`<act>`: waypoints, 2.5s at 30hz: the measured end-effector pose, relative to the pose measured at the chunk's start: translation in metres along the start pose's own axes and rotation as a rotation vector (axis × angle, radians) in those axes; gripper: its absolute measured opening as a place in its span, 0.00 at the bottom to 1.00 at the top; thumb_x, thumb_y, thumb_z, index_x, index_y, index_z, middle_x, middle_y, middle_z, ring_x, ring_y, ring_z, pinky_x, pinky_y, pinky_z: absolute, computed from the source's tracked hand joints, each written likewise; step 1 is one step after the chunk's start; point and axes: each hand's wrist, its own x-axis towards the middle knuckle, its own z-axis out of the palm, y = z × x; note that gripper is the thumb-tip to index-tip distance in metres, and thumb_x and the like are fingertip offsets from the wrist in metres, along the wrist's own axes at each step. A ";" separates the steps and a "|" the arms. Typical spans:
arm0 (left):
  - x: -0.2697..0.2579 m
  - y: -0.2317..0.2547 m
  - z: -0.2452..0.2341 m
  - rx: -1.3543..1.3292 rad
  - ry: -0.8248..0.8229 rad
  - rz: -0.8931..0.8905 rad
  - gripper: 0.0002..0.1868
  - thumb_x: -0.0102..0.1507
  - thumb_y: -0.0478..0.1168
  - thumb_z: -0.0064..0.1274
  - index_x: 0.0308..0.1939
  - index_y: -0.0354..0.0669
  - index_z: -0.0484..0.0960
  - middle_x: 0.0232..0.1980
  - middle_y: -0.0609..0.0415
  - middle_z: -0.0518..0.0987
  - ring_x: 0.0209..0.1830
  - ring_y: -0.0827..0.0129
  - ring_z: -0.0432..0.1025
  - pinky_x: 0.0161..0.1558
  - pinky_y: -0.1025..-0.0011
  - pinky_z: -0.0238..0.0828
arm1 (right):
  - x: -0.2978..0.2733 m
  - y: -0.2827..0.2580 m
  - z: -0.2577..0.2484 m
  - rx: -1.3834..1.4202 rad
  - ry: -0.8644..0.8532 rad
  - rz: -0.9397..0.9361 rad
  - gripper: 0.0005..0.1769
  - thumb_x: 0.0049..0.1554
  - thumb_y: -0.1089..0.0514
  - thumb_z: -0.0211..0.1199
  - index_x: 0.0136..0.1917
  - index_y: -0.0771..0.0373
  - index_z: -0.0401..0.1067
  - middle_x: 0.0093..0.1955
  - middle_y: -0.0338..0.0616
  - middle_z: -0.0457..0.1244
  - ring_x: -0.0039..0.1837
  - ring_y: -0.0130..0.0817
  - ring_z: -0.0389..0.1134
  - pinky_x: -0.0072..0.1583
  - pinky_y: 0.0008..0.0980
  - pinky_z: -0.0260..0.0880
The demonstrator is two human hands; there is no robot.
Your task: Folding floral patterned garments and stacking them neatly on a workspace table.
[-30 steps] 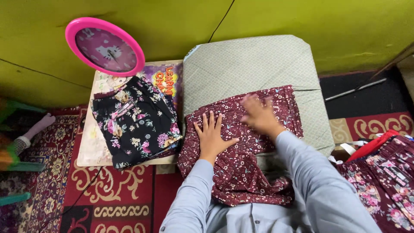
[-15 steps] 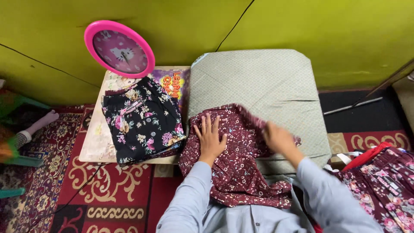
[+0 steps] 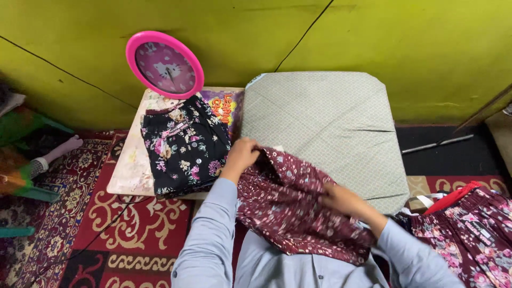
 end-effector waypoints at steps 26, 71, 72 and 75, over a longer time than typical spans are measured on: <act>-0.088 0.033 0.063 -0.107 0.072 0.175 0.07 0.59 0.38 0.58 0.41 0.56 0.82 0.40 0.58 0.76 0.50 0.60 0.75 0.59 0.65 0.68 | -0.052 0.166 0.004 -0.566 0.755 0.367 0.22 0.44 0.50 0.74 0.53 0.38 0.75 0.52 0.29 0.66 0.64 0.38 0.65 0.65 0.43 0.65; -0.090 0.113 0.086 0.080 0.193 0.126 0.40 0.58 0.69 0.49 0.70 0.59 0.69 0.74 0.39 0.65 0.77 0.48 0.56 0.71 0.34 0.38 | 0.005 0.000 -0.030 -0.147 0.592 0.220 0.49 0.62 0.19 0.40 0.85 0.48 0.46 0.87 0.41 0.41 0.87 0.37 0.36 0.77 0.72 0.20; -0.091 0.112 0.088 0.077 0.194 0.125 0.40 0.58 0.69 0.49 0.70 0.59 0.69 0.74 0.39 0.65 0.77 0.48 0.56 0.71 0.34 0.38 | 0.012 0.021 -0.022 -0.150 0.590 0.221 0.49 0.62 0.19 0.40 0.85 0.48 0.46 0.87 0.41 0.41 0.87 0.37 0.36 0.77 0.72 0.20; -0.090 0.114 0.086 0.080 0.203 0.127 0.40 0.59 0.69 0.48 0.71 0.59 0.68 0.75 0.39 0.64 0.78 0.48 0.55 0.71 0.33 0.38 | 0.026 0.064 -0.009 -0.289 0.663 0.270 0.47 0.65 0.22 0.34 0.84 0.52 0.48 0.86 0.49 0.44 0.86 0.44 0.42 0.80 0.60 0.38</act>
